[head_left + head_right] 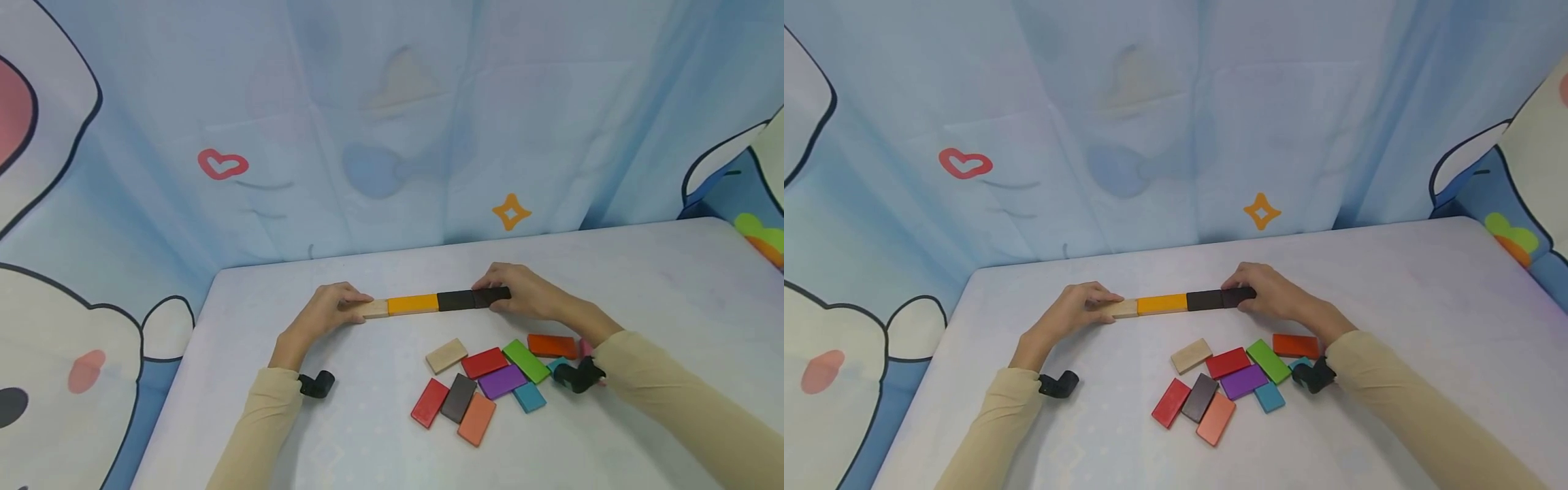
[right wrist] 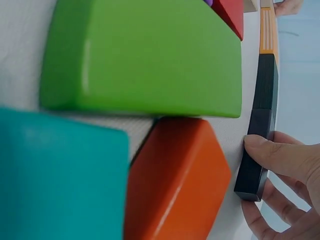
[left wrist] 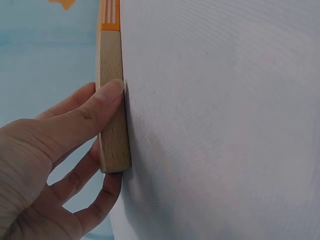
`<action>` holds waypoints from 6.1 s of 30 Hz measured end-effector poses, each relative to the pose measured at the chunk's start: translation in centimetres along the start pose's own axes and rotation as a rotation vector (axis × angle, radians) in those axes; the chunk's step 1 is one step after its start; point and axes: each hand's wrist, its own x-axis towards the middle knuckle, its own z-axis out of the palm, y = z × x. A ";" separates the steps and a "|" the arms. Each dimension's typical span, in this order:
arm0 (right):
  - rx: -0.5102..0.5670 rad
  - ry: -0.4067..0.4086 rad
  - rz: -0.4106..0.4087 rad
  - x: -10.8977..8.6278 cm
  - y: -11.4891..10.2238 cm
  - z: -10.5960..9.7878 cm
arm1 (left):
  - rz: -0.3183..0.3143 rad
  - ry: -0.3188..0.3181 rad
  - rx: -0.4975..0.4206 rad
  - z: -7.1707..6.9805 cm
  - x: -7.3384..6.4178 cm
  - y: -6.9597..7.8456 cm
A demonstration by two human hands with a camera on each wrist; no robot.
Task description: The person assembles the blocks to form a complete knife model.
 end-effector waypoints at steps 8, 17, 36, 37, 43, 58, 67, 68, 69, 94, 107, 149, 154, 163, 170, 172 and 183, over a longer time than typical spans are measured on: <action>-0.006 0.000 0.003 -0.1 0.0 0.0 | -0.022 0.004 -0.009 0.1 0.0 0.5; -0.074 -0.027 -0.080 1.0 -3.7 0.0 | -0.024 0.010 -0.005 -0.2 0.2 0.5; -0.046 -0.305 -0.260 -0.1 -8.2 3.7 | -0.020 0.002 -0.010 -0.1 -0.1 0.1; -0.042 -0.302 -0.259 -0.1 -8.1 3.8 | -0.018 0.003 -0.011 -0.1 -0.1 0.1; -0.025 -0.292 -0.255 -0.2 -8.0 4.2 | -0.005 0.008 -0.013 0.0 -0.3 0.0; -0.082 -0.177 -0.244 -1.6 -6.4 1.8 | 0.024 0.016 -0.039 0.1 -0.4 -0.1; -0.091 -0.055 -0.108 -3.7 -1.1 -3.1 | 0.034 0.011 -0.041 -0.1 -0.2 -0.3; -0.091 -0.046 -0.096 -3.9 -0.3 -3.4 | 0.032 0.011 -0.040 -0.1 -0.2 -0.3; -0.090 -0.040 -0.081 -4.0 0.4 -3.6 | 0.031 0.012 -0.036 -0.1 -0.2 -0.3; -0.039 -0.003 0.017 -3.4 4.6 -2.6 | 0.029 0.010 -0.048 0.0 -0.2 -0.4; -0.060 0.002 0.005 -3.4 4.1 -2.4 | 0.018 0.007 -0.049 0.0 -0.2 -0.3; -0.048 -0.332 -0.171 -4.0 -6.5 1.3 | 0.022 0.023 -0.063 0.1 -0.7 -0.3; -0.120 -0.326 -0.198 -3.8 -6.5 1.8 | 0.032 0.026 -0.064 0.2 -0.7 -0.3; -0.146 -0.180 -0.193 -4.1 -5.3 2.2 | 0.040 0.018 -0.073 0.1 -0.6 -0.2; -0.137 -0.153 -0.186 -4.0 -5.0 2.3 | 0.042 0.014 -0.067 0.1 -0.5 -0.3; -0.143 -0.132 -0.181 -3.8 -4.9 2.3 | 0.038 0.012 -0.067 0.1 -0.5 -0.3; -0.164 0.061 -0.143 -1.6 -4.7 2.3 | 0.033 0.016 -0.068 0.1 -0.6 -0.3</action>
